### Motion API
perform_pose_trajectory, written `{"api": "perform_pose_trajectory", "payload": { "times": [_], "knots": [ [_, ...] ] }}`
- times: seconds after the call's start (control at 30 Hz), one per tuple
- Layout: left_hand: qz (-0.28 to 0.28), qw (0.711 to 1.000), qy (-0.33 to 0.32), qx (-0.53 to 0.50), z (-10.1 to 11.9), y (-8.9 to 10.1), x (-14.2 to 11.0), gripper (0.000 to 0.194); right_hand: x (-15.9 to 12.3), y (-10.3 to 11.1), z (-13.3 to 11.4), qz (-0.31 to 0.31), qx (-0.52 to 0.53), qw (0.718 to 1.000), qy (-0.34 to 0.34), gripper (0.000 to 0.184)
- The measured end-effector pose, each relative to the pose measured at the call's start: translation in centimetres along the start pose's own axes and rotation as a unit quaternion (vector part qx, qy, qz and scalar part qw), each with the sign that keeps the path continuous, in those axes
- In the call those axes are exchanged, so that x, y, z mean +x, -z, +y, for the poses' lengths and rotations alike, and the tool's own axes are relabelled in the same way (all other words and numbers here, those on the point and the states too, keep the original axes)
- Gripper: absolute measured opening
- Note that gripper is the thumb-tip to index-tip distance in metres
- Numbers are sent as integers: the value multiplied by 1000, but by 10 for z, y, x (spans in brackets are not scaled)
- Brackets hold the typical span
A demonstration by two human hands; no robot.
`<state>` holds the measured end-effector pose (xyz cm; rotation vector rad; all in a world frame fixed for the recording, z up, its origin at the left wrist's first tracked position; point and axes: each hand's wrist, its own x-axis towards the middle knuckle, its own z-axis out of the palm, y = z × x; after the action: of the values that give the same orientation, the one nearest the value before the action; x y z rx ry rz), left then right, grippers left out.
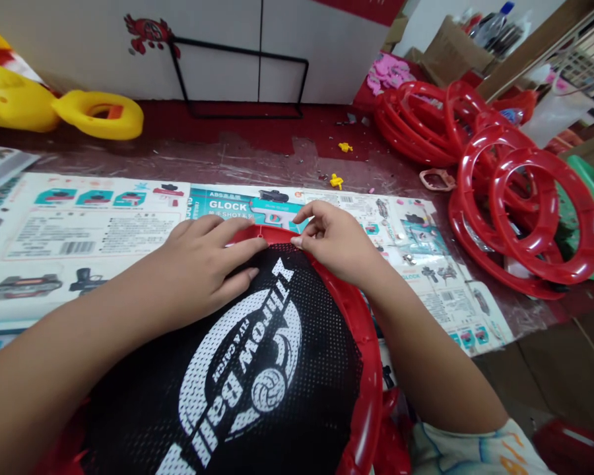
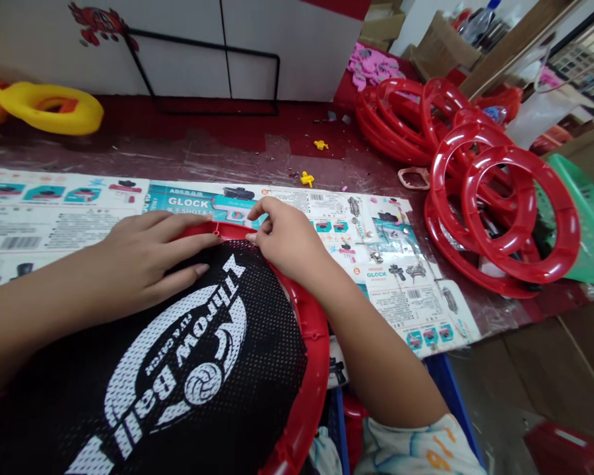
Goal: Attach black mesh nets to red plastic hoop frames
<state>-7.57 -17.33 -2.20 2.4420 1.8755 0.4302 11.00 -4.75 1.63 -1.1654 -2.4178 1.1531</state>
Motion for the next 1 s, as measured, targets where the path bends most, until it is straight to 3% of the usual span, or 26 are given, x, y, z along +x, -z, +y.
{"api": "perform_pose_trajectory", "payload": {
  "times": [0.2, 0.37, 0.43, 0.6, 0.77, 1.0],
  "knots": [
    [-7, 999, -17, -42, -6, 2, -1, 46, -3, -1, -3, 2, -21, 1000, 4, 17],
    [-30, 999, -7, -28, -14, 6, -4, 42, -16, 15, -19, 40, -67, 997, 2, 4],
    [-41, 999, 25, -12, -18, 8, -4, 40, -24, 21, -29, 5, -124, 992, -7, 17],
    [-55, 991, 121, -25, -22, 18, 0, 43, -38, 16, -44, -100, -297, 950, -6, 26],
    [-48, 983, 176, -27, -20, 25, 4, 41, -38, -3, -42, -79, -398, 914, -2, 27],
    [-161, 963, 207, 65, -17, 42, -8, 49, -31, -10, -36, -57, -300, 952, 24, 14]
  ]
}}
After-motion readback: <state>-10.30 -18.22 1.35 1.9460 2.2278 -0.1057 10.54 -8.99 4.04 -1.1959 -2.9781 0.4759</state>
